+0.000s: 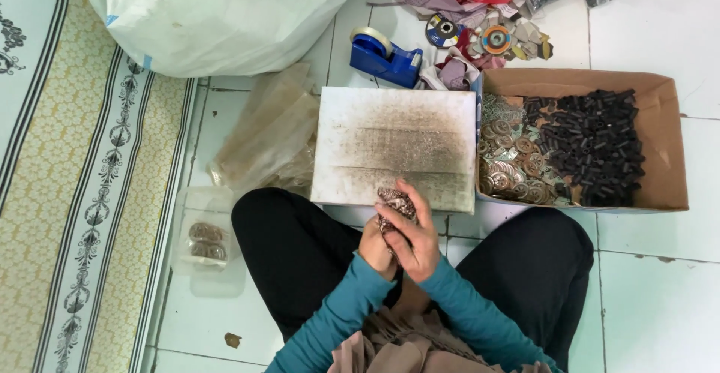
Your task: Sorting and packaging small decorative metal accessories into plastic bags while sitting on the floor.
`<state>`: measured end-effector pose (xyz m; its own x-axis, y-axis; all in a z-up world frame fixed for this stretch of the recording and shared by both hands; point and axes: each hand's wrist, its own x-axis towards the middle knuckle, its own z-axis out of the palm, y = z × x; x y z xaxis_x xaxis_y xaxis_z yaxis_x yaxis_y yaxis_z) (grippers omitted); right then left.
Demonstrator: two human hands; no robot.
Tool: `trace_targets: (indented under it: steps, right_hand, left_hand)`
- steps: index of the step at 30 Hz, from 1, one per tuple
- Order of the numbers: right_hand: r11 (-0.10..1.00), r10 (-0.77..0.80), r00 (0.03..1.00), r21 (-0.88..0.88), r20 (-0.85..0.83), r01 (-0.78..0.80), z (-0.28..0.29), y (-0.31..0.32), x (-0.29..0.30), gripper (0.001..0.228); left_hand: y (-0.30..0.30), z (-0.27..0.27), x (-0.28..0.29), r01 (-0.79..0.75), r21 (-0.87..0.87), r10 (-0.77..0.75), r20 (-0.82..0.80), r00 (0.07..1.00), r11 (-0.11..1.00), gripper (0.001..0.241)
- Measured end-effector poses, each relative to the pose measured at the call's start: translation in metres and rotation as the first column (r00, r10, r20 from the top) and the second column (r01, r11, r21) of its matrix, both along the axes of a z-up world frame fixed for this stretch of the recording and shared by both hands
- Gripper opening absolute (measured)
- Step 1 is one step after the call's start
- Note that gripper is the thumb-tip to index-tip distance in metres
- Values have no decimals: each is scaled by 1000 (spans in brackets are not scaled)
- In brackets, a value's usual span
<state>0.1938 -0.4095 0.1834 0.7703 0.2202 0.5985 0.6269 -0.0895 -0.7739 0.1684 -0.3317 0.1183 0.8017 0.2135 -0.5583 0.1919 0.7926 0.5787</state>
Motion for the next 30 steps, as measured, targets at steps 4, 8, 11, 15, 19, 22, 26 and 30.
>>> trace_targets:
  steps: [4,8,11,15,19,22,26,30]
  right_hand:
    - [941,-330,944,-88,-18,327,-55,-30,22,22]
    - [944,-320,947,-73,31,322,-94,-49,44,43]
    - [940,-341,940,-32,-6,340,-97,-49,46,51]
    - [921,-387,918,-80,-81,381,-67,-44,44,54]
    - [925,-379,922,-70,-79,374,-64,-41,43,56]
    - [923,-385,918,-55,-95,381,-63,-37,41,57]
    - [910,-404,860,-40,-310,413,-62,-39,39,58]
    - [777,-470,480,-90,-741,623,-94,-68,70,67]
  left_hand:
    - [-12,7,-4,227,99,-232,34,972,969,25]
    - [-6,43,-1,601,634,-714,-108,691,486,68]
    - [-13,66,-1,616,712,-778,-157,609,339,75]
    - [-21,67,-12,683,675,-826,-193,530,281,110]
    - [-14,56,-18,656,684,-833,-128,538,318,104]
    - [-6,69,-18,674,692,-846,-174,504,259,108]
    - [-6,65,-23,572,752,-819,-76,568,327,101]
    - [-6,90,-34,497,792,-860,67,507,355,64]
